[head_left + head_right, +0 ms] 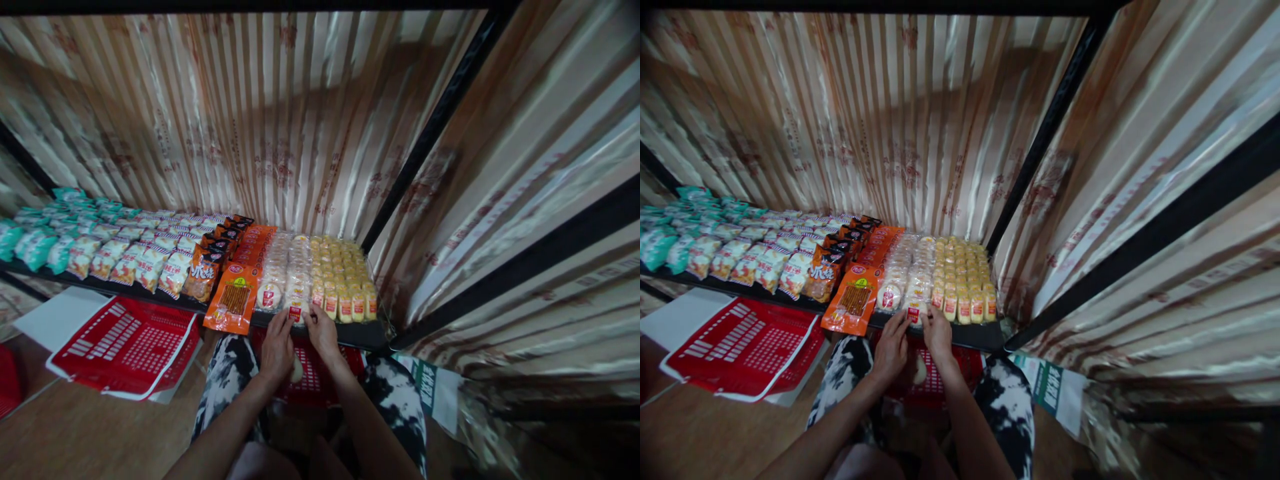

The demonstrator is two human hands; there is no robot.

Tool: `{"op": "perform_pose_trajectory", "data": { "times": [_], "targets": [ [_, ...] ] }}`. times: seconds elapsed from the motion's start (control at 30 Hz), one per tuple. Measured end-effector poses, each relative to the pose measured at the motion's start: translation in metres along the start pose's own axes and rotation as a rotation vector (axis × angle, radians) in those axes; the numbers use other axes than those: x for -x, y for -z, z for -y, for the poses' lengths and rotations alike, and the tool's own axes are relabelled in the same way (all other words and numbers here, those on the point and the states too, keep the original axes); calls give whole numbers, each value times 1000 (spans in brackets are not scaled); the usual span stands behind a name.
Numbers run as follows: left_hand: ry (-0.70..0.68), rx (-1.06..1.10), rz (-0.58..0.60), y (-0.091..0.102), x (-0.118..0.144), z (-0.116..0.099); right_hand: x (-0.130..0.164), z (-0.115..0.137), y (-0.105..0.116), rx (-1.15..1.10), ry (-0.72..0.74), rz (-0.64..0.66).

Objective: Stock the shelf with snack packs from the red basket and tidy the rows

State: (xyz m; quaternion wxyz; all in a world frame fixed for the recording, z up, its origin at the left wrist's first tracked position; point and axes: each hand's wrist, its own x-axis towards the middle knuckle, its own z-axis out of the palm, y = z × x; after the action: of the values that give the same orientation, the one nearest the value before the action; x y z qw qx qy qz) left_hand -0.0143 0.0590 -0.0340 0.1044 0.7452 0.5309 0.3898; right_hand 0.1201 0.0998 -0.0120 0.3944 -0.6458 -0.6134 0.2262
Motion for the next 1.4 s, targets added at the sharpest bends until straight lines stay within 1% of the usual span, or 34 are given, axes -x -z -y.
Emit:
{"op": "perform_pose_trajectory", "data": {
  "times": [0.23, 0.4, 0.67, 0.93, 1.23, 1.4],
  "targets": [
    [14, -29, 48, -4, 0, 3, 3, -5, -11, 6, 27, -79],
    [19, -29, 92, -4, -1, 4, 10, -8, -16, -25, 60, -134],
    [38, -32, 92, -7, 1, 2, 21, -7, -18, -1, 121, -187],
    [21, -48, 105, -4, 0, 1, 30, -11, -22, 113, 198, -187],
    [-13, -93, 87, -6, 0, 0, 30, -15, -23, 131, 211, -185],
    [-4, -97, 92, -8, 0, 0, 29, -17, -24, 131, 219, -169]
  ]
}}
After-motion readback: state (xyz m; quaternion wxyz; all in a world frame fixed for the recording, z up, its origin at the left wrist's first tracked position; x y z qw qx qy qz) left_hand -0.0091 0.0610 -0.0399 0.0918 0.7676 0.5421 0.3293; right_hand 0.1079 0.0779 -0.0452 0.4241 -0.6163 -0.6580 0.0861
